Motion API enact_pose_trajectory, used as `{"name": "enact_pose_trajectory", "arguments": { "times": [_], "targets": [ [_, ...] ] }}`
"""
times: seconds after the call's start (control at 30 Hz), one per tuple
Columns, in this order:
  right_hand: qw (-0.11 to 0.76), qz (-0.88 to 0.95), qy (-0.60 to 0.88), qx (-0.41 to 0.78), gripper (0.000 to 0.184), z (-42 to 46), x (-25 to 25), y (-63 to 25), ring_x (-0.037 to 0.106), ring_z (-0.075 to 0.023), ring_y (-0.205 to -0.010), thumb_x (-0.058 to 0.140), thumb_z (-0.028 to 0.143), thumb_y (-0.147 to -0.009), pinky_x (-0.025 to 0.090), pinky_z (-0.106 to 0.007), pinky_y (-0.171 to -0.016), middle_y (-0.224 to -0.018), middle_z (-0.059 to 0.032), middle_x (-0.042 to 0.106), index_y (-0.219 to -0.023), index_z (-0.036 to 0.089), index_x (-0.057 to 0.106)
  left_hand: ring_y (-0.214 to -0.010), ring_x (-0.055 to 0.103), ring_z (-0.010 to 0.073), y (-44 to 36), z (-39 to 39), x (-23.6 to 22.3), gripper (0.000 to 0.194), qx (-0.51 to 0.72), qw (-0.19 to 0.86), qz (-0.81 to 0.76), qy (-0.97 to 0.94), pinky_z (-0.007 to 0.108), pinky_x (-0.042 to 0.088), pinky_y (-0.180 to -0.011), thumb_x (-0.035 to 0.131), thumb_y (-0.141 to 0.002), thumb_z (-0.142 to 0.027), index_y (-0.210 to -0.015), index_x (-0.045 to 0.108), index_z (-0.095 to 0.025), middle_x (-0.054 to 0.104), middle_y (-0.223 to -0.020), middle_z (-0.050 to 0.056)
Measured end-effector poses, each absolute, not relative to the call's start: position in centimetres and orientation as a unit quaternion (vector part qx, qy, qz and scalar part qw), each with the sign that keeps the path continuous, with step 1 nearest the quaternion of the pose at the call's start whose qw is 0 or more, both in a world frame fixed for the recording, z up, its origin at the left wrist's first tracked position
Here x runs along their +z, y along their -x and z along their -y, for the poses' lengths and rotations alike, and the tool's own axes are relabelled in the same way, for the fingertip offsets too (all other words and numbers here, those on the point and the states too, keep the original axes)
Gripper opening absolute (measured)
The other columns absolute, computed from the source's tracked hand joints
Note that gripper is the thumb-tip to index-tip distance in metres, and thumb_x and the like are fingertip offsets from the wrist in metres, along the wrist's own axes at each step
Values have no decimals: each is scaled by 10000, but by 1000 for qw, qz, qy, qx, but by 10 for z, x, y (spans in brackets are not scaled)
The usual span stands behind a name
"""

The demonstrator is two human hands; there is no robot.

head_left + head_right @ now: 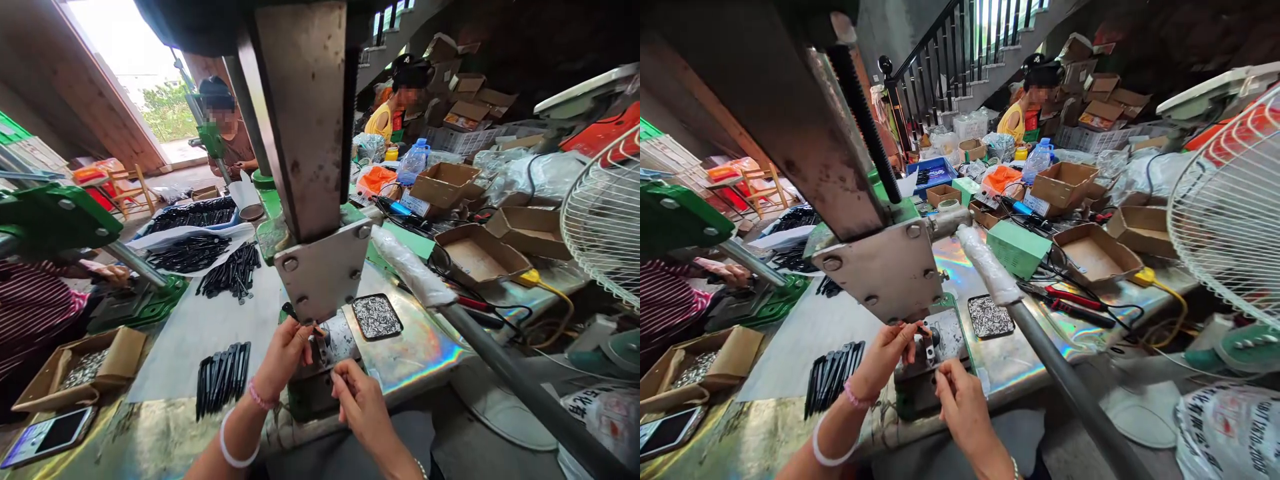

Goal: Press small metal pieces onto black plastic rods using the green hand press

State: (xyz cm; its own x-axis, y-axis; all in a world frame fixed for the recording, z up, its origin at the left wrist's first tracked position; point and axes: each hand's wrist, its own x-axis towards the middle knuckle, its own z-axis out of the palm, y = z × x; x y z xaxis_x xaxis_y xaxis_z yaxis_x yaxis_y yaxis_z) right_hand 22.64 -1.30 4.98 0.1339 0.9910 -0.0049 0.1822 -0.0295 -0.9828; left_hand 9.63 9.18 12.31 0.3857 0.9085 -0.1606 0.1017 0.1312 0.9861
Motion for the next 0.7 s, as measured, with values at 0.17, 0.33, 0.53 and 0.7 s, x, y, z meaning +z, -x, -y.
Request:
{"name": "enact_pose_trajectory", "arguments": {
  "times": [0.17,0.33,0.53,0.7],
  "targets": [
    [478,517,584,405,236,13,50,-227,532,-94,-371,399,355,-982,373,-200,-400,-615,46,559,-827,214,508,-383,435,104,-103,-93,117,320,303,511,-462,-659,217,330,-427,544,-868,-461,-798,652,-168,484,-423,-58],
    [467,522,584,410,224,14,50,-228,542,-101,-386,380,342,-985,384,-204,-404,-638,37,559,-843,214,499,-423,474,132,-104,-96,112,309,281,427,-476,-716,243,354,-489,489,-906,-398,-832,674,-162,497,-436,-36],
    [473,524,586,398,231,15,49,-227,537,-106,-376,378,337,-985,384,-211,-398,-628,33,563,-839,212,508,-430,482,142,-104,-98,112,332,259,410,-472,-736,247,327,-483,472,-922,-412,-851,682,-165,508,-446,-29],
    [493,517,582,388,225,14,48,-226,524,-106,-355,389,328,-979,369,-207,-375,-599,38,558,-829,216,514,-460,489,141,-107,-96,113,293,264,387,-467,-751,250,324,-508,472,-925,-383,-846,668,-180,526,-486,-27]
  ]
}}
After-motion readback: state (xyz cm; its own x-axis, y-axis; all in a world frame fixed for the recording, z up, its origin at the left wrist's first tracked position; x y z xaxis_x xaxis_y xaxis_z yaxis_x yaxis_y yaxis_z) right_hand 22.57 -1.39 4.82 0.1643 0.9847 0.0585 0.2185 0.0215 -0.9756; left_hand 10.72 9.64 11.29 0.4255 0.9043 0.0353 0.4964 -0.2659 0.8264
